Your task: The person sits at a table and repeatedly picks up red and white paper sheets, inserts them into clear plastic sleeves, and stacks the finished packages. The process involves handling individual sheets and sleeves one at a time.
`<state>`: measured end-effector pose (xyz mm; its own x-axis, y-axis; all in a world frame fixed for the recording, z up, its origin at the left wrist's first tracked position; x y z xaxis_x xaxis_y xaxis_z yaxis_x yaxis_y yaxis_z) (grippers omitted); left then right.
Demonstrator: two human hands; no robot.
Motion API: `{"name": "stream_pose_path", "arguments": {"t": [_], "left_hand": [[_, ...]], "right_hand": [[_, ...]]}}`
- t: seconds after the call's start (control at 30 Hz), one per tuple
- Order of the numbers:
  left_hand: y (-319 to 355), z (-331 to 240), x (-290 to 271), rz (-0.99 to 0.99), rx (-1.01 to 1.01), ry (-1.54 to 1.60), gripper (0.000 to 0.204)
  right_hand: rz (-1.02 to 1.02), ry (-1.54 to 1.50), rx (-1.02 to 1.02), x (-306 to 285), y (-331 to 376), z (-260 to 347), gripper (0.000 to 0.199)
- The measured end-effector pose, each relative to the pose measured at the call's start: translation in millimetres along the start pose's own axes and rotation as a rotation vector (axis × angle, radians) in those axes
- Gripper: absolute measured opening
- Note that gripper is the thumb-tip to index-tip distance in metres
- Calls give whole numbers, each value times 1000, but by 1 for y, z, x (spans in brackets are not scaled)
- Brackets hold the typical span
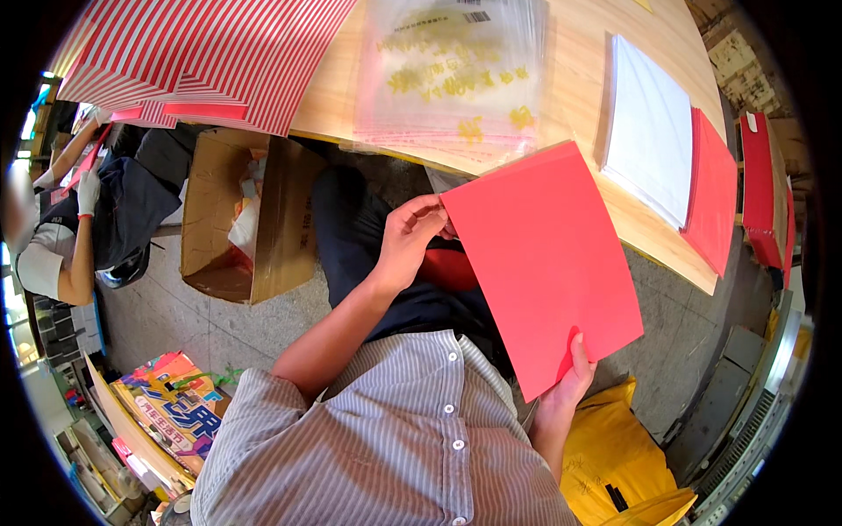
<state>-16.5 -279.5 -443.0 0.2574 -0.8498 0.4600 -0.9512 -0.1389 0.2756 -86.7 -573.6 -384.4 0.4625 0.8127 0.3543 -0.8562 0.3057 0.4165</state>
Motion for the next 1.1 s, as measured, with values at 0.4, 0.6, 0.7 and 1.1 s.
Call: {"name": "stream_pose_path", "arguments": {"t": [0.4, 0.6, 0.7, 1.1], "left_hand": [[-1, 7, 0, -121, 90, -164, 15], [4, 7, 5, -150, 123, -245, 13], [5, 7, 5, -151, 132, -261, 13], [5, 6, 6, -177, 174, -338, 13]], "right_hand": [[-9, 44, -31, -9, -2, -1, 46], [-22, 50, -45, -4, -2, 0, 45], [-17, 36, -42, -2, -2, 0, 44], [-13, 67, -64, -11, -3, 0, 48]]}}
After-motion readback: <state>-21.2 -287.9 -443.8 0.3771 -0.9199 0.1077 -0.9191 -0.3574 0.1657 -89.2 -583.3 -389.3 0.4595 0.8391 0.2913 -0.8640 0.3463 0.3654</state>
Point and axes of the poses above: each hand's wrist, its own y-axis away from the middle knuckle, its own x-axis out of the palm, z = x × y, the point moved 2 cm from there along -y, towards the middle knuckle, and after that the axes turned 4 degrees about -x, right-handed, at the moved point
